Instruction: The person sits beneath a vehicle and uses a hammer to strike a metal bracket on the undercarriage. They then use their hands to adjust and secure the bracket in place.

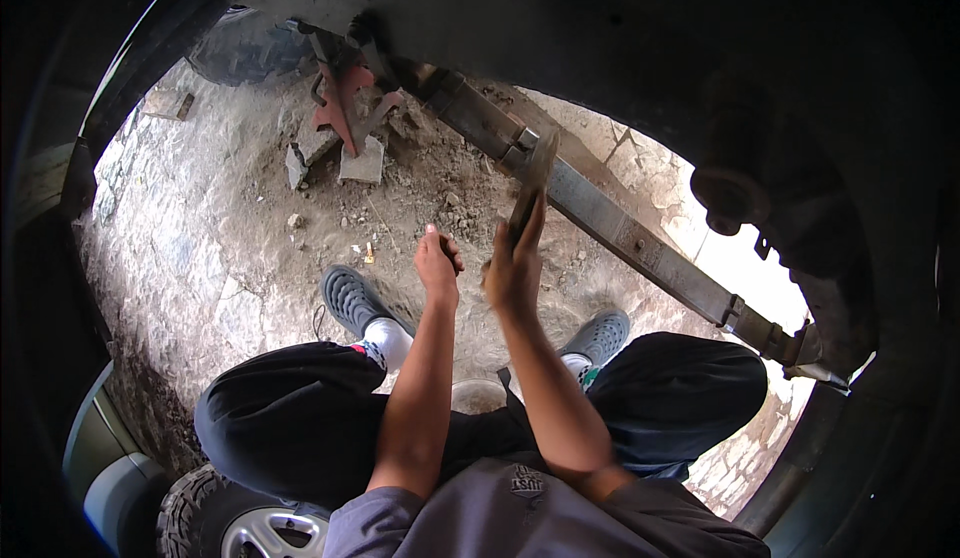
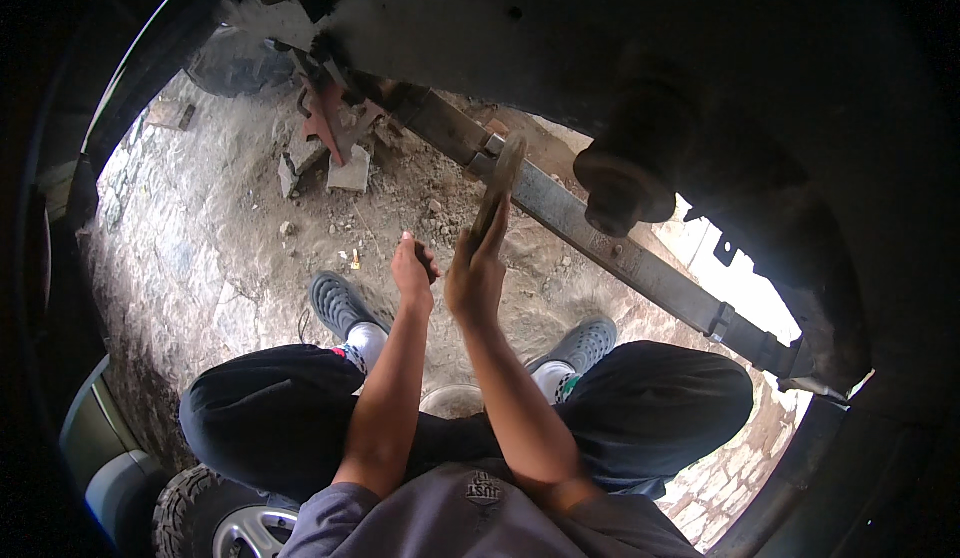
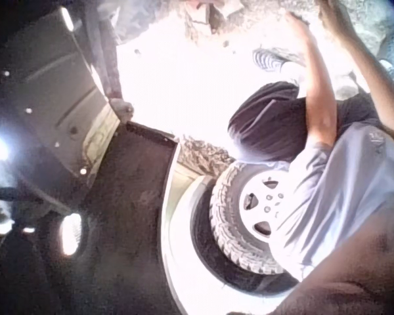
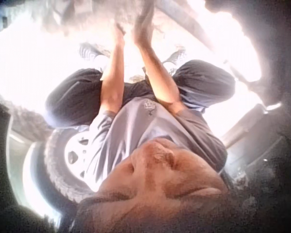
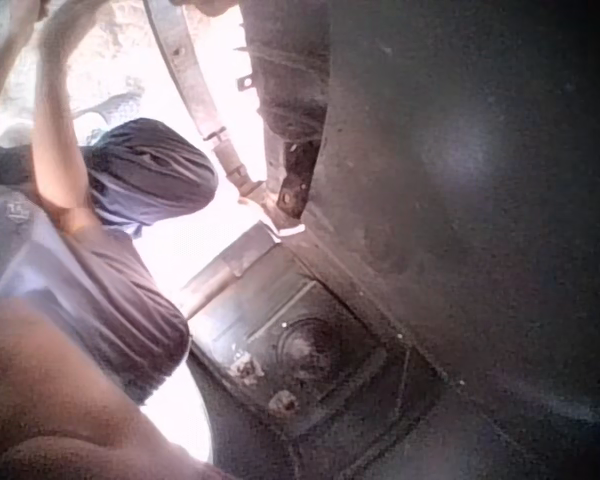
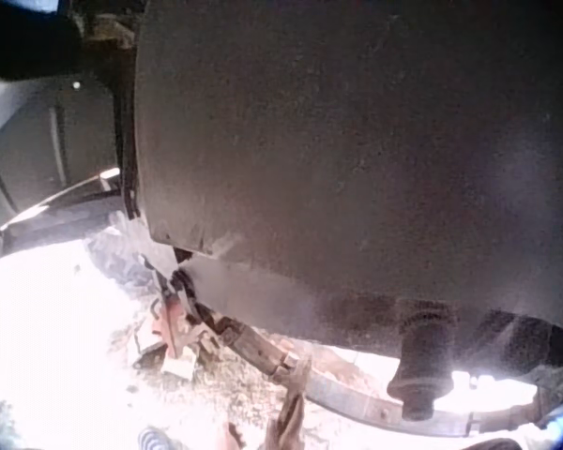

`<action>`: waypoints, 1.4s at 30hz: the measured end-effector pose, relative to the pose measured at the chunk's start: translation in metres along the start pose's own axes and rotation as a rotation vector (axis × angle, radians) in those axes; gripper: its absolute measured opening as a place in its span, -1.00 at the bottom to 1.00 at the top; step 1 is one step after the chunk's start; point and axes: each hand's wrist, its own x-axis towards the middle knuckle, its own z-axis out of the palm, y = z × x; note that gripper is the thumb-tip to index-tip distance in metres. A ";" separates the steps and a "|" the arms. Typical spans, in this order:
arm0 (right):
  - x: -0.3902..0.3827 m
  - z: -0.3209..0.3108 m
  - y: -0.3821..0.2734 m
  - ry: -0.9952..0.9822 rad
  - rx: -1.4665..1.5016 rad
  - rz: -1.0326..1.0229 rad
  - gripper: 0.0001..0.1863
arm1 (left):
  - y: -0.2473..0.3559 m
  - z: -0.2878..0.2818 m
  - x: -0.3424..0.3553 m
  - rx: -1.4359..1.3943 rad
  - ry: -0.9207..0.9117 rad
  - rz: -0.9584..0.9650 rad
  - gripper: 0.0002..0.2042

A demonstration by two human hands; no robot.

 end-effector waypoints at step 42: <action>-0.001 -0.010 0.005 -0.006 -0.178 -0.137 -0.13 | 0.000 0.004 -0.001 0.005 0.001 0.217 -0.61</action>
